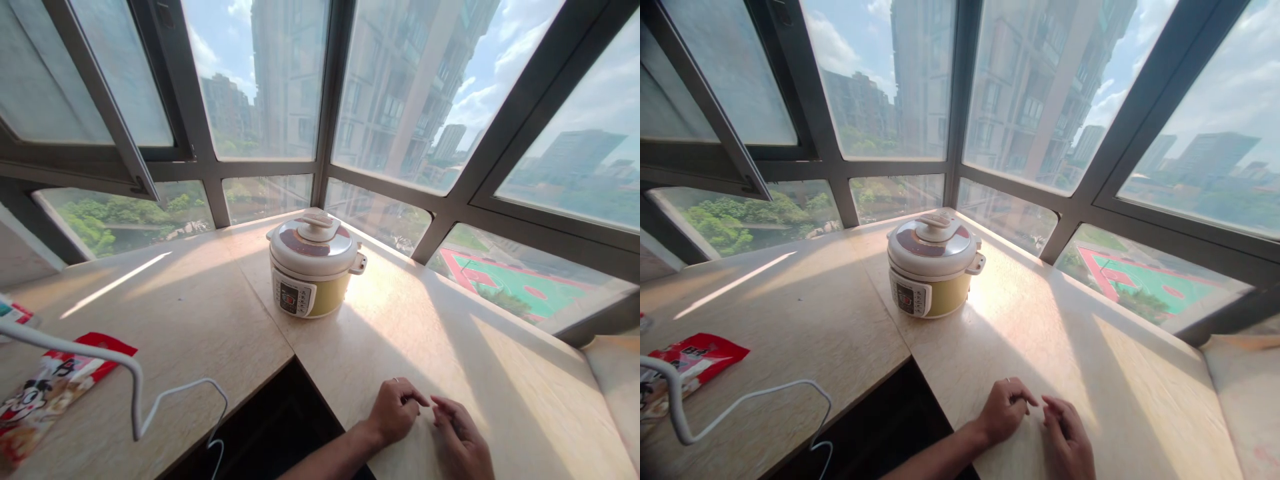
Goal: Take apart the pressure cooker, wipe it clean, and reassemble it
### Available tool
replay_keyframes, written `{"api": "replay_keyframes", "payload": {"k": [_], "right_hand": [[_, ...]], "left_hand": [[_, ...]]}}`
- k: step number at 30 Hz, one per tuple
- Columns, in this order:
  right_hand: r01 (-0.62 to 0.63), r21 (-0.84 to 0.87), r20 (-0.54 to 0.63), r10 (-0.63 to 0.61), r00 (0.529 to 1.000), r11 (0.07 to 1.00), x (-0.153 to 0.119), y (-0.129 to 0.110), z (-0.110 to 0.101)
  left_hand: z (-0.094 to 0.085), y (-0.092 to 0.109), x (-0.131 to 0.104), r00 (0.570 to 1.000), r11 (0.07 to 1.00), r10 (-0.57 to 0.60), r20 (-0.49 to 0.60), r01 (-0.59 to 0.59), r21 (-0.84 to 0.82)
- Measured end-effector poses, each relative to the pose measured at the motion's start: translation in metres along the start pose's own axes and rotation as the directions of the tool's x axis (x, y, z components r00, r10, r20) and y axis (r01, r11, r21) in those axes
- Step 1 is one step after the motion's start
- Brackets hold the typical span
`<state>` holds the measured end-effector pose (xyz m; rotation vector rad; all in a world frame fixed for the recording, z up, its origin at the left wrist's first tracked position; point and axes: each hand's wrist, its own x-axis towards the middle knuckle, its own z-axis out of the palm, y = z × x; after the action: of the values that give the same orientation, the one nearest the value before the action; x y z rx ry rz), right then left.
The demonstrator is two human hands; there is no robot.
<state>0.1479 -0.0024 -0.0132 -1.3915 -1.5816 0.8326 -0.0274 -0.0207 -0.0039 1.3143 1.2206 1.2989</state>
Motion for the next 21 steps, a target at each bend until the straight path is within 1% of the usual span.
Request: {"api": "replay_keyframes", "payload": {"k": [2,4,5,7,8,9,11,13,14,15,17,18,19,20,21], "right_hand": [[-0.007,-0.008,0.000,0.007,1.000,1.000,0.000,0.001,0.001],[-0.030,-0.012,0.012,0.031,0.999,0.999,-0.001,0.000,0.002],[-0.048,-0.016,0.017,0.049,0.999,0.999,-0.001,-0.001,0.003],[-0.093,-0.026,0.039,0.094,0.995,0.995,0.000,-0.002,0.004],[-0.115,-0.031,0.053,0.116,0.992,0.993,0.001,-0.003,0.003],[-0.136,-0.030,0.066,0.138,0.988,0.990,0.003,-0.004,0.002],[-0.195,0.007,0.104,0.193,0.976,0.981,0.010,-0.009,0.000],[-0.270,0.095,0.140,0.255,0.957,0.958,0.020,-0.021,-0.001],[-0.302,0.146,0.160,0.278,0.947,0.942,0.026,-0.031,0.001],[-0.318,0.191,0.180,0.286,0.941,0.929,0.031,-0.043,0.004],[-0.298,0.254,0.203,0.250,0.947,0.920,0.042,-0.074,0.014],[-0.276,0.277,0.211,0.222,0.952,0.920,0.048,-0.092,0.022],[-0.250,0.304,0.218,0.189,0.958,0.919,0.054,-0.110,0.031],[-0.228,0.329,0.225,0.159,0.961,0.916,0.060,-0.129,0.041],[-0.214,0.349,0.250,0.130,0.959,0.912,0.068,-0.147,0.052]], "left_hand": [[-0.016,0.001,-0.008,0.998,0.999,-0.007,-0.060,0.004,-0.037],[-0.039,0.007,-0.017,0.993,0.998,0.010,-0.118,-0.017,-0.061],[-0.054,0.015,-0.020,0.990,0.996,0.025,-0.139,-0.036,-0.077],[-0.087,0.040,-0.025,0.977,0.988,0.101,-0.186,-0.121,-0.101],[-0.105,0.057,-0.026,0.959,0.977,0.162,-0.231,-0.189,-0.101],[-0.123,0.076,-0.026,0.935,0.963,0.217,-0.281,-0.252,-0.093],[-0.161,0.114,-0.022,0.874,0.937,0.290,-0.390,-0.342,-0.070],[-0.199,0.145,-0.012,0.792,0.915,0.286,-0.540,-0.393,-0.093],[-0.218,0.156,-0.005,0.726,0.898,0.257,-0.638,-0.424,-0.121],[-0.236,0.164,0.003,0.647,0.880,0.210,-0.733,-0.452,-0.147],[-0.274,0.171,0.022,0.481,0.861,0.111,-0.870,-0.484,-0.158],[-0.291,0.172,0.033,0.408,0.860,0.074,-0.910,-0.488,-0.148],[-0.308,0.171,0.044,0.346,0.872,0.039,-0.937,-0.470,-0.137],[-0.323,0.170,0.055,0.310,0.892,0.024,-0.950,-0.436,-0.120],[-0.337,0.167,0.066,0.287,0.919,0.015,-0.958,-0.382,-0.100]]}}
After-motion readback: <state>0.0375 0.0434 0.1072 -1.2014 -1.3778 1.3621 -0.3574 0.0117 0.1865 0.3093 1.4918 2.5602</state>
